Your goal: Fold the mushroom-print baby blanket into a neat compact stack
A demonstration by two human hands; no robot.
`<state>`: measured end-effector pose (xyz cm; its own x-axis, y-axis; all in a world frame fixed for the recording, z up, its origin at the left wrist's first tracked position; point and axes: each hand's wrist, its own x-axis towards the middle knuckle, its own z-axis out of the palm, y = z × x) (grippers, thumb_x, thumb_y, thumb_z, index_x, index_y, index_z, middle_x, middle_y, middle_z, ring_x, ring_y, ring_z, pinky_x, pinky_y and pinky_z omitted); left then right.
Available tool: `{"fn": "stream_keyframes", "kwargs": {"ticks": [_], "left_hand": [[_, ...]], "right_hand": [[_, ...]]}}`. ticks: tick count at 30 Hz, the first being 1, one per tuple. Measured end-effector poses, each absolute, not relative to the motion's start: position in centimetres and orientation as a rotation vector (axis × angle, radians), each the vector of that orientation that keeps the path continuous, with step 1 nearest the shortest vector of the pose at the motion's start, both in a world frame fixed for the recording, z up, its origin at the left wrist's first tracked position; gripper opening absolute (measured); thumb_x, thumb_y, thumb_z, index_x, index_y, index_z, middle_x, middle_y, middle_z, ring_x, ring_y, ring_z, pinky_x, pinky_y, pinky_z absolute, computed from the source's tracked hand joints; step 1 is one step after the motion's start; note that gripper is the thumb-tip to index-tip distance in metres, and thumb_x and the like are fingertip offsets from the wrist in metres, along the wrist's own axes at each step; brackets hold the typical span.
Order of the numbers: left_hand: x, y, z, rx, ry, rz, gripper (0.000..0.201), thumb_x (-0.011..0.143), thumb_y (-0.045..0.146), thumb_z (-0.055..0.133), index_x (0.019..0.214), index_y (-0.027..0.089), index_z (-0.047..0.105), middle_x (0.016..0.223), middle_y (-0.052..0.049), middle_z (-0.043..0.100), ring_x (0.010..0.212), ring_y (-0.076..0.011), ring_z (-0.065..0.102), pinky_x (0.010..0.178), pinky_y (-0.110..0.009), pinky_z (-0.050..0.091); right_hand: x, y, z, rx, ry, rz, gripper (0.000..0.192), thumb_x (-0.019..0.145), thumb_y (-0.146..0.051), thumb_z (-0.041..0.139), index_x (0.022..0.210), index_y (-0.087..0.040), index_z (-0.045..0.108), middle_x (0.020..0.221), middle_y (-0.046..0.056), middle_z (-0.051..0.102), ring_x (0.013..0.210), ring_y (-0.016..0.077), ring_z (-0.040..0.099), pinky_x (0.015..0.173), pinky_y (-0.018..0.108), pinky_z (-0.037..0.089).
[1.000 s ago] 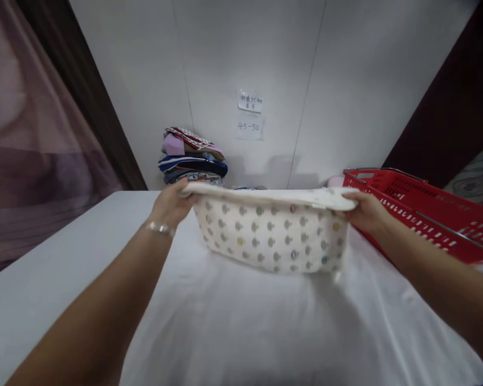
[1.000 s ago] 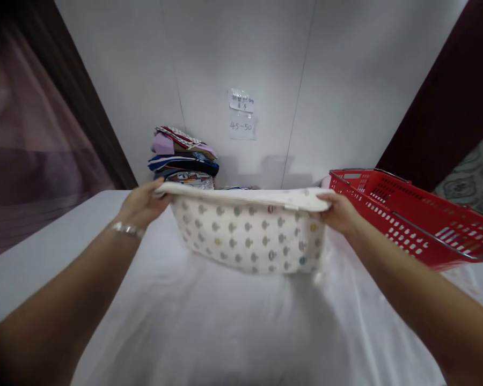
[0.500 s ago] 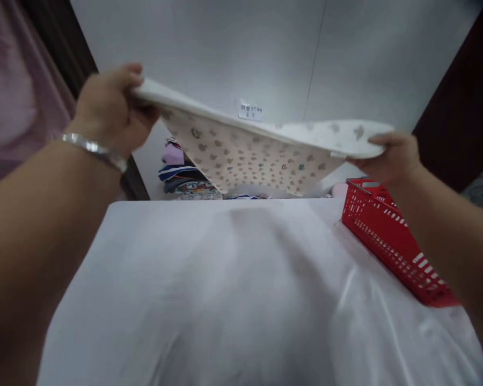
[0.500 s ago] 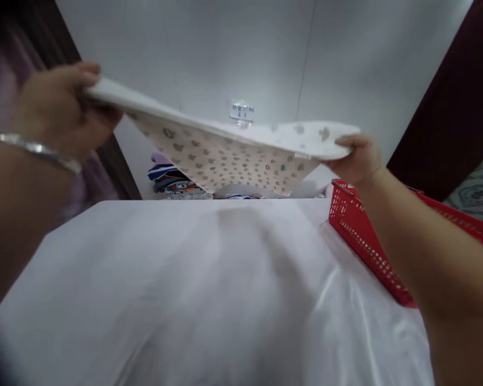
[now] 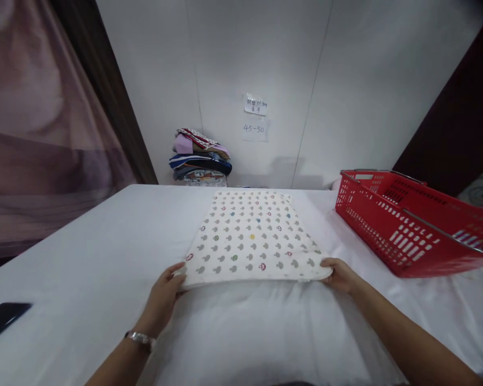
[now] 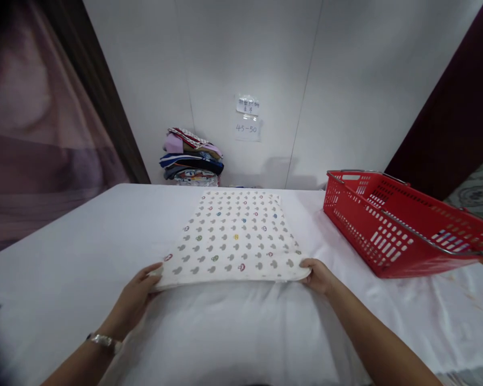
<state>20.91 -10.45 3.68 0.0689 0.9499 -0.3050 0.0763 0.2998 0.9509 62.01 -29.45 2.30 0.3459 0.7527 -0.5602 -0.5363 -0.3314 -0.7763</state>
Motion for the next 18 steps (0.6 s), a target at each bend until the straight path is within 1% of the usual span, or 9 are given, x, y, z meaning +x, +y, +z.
{"fn": "stream_keyframes", "kwargs": {"ticks": [2,5,7,10,12,14,16,18], "left_hand": [[20.5,-10.5,3.9,1.280,1.402,0.891,0.044,0.064,0.027,0.058,0.108,0.020,0.059,0.073,0.002,0.057,0.059,-0.0123,0.053,0.057,-0.025,0.047],[19.8,-10.7,4.2,1.607,1.569,0.799,0.041,0.066,0.031,0.052,0.105,0.020,0.062,0.065,0.002,0.056,0.058,-0.0157,0.053,0.056,-0.026,0.044],[19.2,-11.1,4.1,1.736,1.637,0.745,0.042,0.068,0.032,0.048,0.106,0.020,0.062,0.060,0.002,0.056,0.057,-0.0180,0.055,0.055,-0.027,0.042],[18.4,-11.4,3.8,1.832,1.704,0.631,0.044,0.071,0.032,0.044,0.110,0.020,0.060,0.056,0.002,0.057,0.058,-0.0205,0.058,0.057,-0.028,0.043],[18.2,-11.5,3.7,1.917,1.717,0.568,0.043,0.072,0.031,0.043,0.111,0.020,0.059,0.067,-0.001,0.064,0.066,-0.0217,0.061,0.062,-0.029,0.045],[18.1,-11.5,3.8,2.038,1.711,0.525,0.043,0.074,0.031,0.043,0.112,0.019,0.059,0.091,-0.006,0.067,0.081,-0.0235,0.063,0.071,-0.031,0.047],[18.1,-11.4,4.1,2.130,1.708,0.417,0.043,0.074,0.031,0.043,0.113,0.019,0.058,0.107,-0.009,0.065,0.092,-0.0263,0.063,0.077,-0.035,0.047],[18.0,-11.4,4.1,2.163,1.711,0.282,0.043,0.074,0.031,0.043,0.112,0.020,0.059,0.112,-0.011,0.064,0.096,-0.0290,0.062,0.078,-0.039,0.048]], "right_hand": [[61.8,-30.3,2.6,-1.362,-0.198,1.334,0.028,0.064,-0.007,0.049,0.087,-0.016,0.063,0.075,0.006,0.070,0.070,0.0173,0.066,0.065,0.026,0.055],[61.2,-31.3,2.9,-1.425,-0.164,1.363,0.029,0.062,-0.006,0.050,0.088,-0.013,0.062,0.074,0.008,0.070,0.073,0.0196,0.067,0.065,0.030,0.056],[60.6,-31.7,2.8,-1.436,-0.164,1.369,0.029,0.062,-0.007,0.051,0.088,-0.013,0.062,0.076,0.009,0.070,0.075,0.0207,0.068,0.067,0.031,0.057],[59.7,-32.0,2.6,-1.431,-0.226,1.402,0.024,0.063,-0.008,0.054,0.085,-0.013,0.063,0.078,0.010,0.070,0.075,0.0202,0.068,0.067,0.030,0.057],[59.2,-32.0,2.6,-1.448,-0.267,1.429,0.021,0.063,-0.009,0.055,0.082,-0.013,0.063,0.078,0.011,0.071,0.073,0.0194,0.068,0.064,0.028,0.057],[59.1,-32.0,2.7,-1.470,-0.311,1.449,0.020,0.064,-0.011,0.056,0.082,-0.014,0.064,0.078,0.011,0.071,0.070,0.0185,0.068,0.063,0.027,0.056],[59.3,-31.9,2.9,-1.527,-0.364,1.462,0.016,0.067,-0.015,0.059,0.082,-0.013,0.064,0.077,0.011,0.071,0.066,0.0179,0.068,0.058,0.026,0.055],[60.0,-31.8,3.1,-1.617,-0.425,1.486,0.016,0.068,-0.022,0.063,0.080,-0.012,0.064,0.074,0.013,0.070,0.060,0.0183,0.067,0.051,0.024,0.053]]}}
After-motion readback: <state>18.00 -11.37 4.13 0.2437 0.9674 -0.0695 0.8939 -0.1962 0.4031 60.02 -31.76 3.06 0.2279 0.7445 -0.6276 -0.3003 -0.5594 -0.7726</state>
